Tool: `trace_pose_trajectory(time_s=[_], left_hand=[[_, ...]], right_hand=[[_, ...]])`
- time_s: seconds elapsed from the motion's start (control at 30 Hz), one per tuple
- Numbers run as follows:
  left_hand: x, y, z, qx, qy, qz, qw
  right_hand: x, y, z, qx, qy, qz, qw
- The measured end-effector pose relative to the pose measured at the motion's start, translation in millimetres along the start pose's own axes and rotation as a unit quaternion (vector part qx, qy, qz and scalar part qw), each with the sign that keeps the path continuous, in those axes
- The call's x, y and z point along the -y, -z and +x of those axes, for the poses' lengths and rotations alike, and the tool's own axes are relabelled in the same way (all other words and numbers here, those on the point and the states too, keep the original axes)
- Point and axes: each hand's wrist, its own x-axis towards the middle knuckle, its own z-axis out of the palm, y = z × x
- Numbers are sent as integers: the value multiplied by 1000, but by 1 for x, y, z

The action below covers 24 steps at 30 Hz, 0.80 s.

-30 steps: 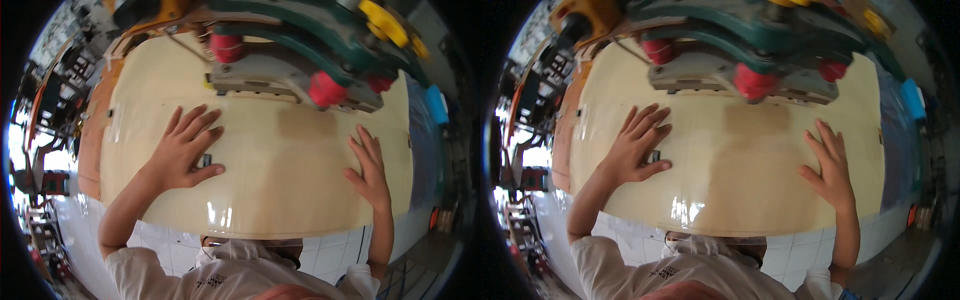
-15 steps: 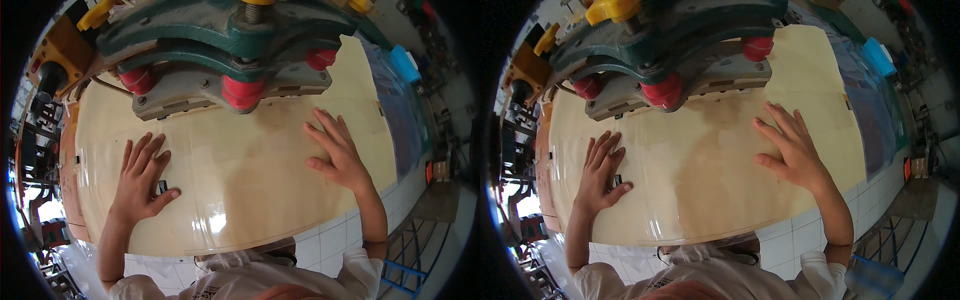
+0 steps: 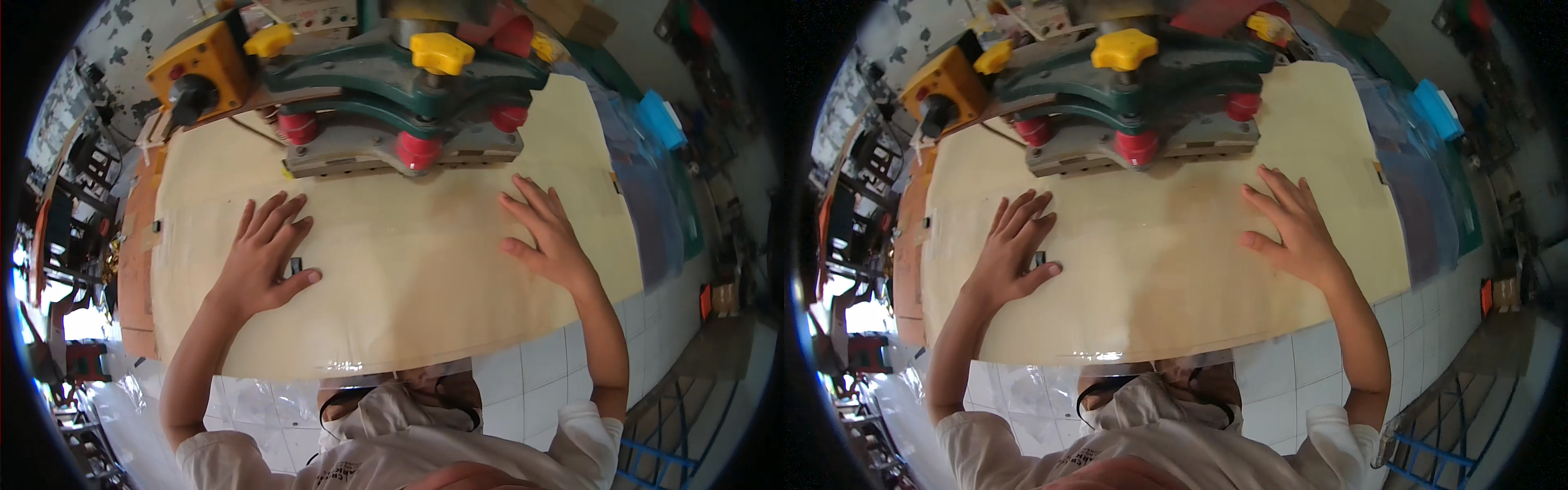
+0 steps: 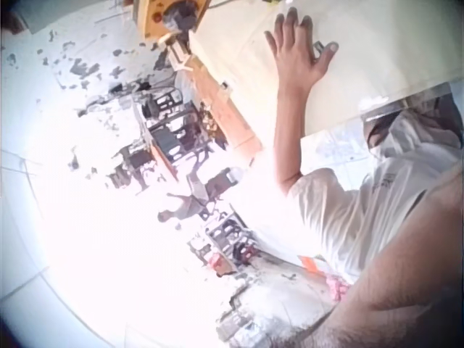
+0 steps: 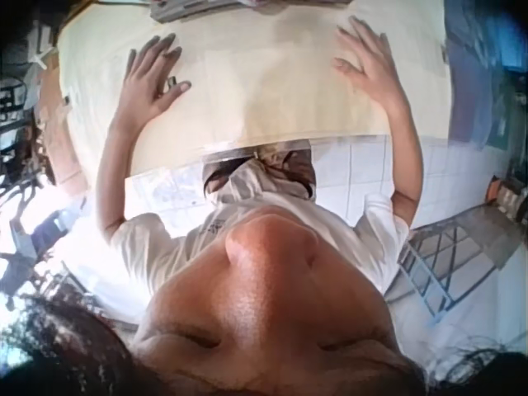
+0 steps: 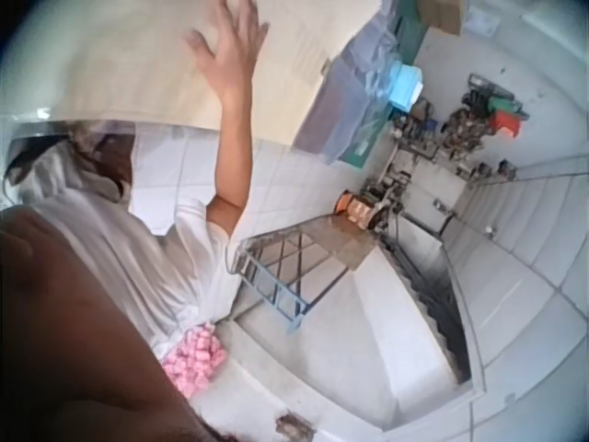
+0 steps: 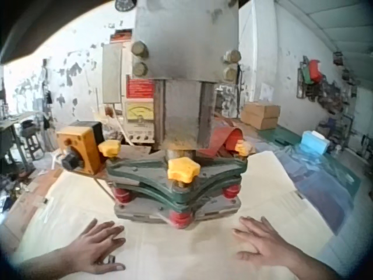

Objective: The person aligns plastic pouches on a table, handles a long ruler, and positions the plastic sheets under a heat sealing machine to seal them.

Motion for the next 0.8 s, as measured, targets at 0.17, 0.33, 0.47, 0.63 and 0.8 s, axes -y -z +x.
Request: trace_pose_trajectory(time_s=[0.17, 0.33, 0.47, 0.63, 0.8], left_hand=[[2, 0, -1, -10, -19, -5, 1000], [6, -1, -7, -29, -35, 11, 999], [7, -1, -9, -28, -32, 11, 999], [9, -5, -9, -33, -45, 14, 998], [8, -5, -8, -39, -43, 21, 998]], right_hand=[[1, 2, -4, 2, -3, 5, 1000], [8, 2, -2, 6, -6, -1, 1000], [9, 1, -1, 13, -11, 7, 1000], [7, 2, -2, 21, -14, 1, 1000], [10, 9, -6, 8, 3, -40, 999]])
